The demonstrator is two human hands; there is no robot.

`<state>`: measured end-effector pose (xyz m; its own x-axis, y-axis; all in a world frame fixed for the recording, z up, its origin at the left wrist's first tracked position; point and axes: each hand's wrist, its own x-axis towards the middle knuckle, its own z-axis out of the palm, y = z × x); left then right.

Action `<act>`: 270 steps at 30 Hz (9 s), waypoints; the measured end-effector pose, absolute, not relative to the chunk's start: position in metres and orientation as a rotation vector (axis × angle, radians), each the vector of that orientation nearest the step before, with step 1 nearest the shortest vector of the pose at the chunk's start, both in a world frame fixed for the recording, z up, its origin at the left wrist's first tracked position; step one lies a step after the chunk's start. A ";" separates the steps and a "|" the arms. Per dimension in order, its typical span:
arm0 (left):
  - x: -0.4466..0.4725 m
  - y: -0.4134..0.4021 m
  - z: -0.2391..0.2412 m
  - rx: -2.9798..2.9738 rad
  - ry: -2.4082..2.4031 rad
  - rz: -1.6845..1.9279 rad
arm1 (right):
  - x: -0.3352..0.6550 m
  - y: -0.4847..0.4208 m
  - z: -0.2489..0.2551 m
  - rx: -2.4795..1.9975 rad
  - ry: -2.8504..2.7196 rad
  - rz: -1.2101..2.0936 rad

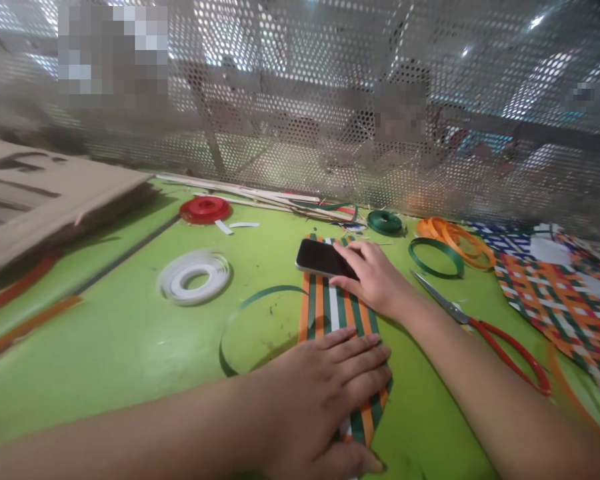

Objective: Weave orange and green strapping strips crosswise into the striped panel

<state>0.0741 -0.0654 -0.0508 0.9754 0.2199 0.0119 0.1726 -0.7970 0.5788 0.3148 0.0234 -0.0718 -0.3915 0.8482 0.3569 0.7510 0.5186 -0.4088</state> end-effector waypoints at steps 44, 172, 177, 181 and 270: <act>0.075 -0.065 -0.045 2.529 0.264 0.060 | 0.351 0.016 -0.057 -1.508 -2.336 0.460; 0.077 -0.063 -0.034 2.570 0.280 0.067 | 0.340 0.034 -0.065 -1.795 -2.354 0.330; 0.078 -0.063 -0.033 2.584 0.276 0.025 | 0.333 0.036 -0.062 -1.807 -2.354 0.304; 0.079 -0.064 -0.030 2.588 0.291 -0.026 | 0.332 0.035 -0.060 -1.817 -2.361 0.296; 0.077 -0.063 -0.040 2.560 0.255 0.162 | 0.303 0.022 -0.074 -1.154 -2.475 -0.024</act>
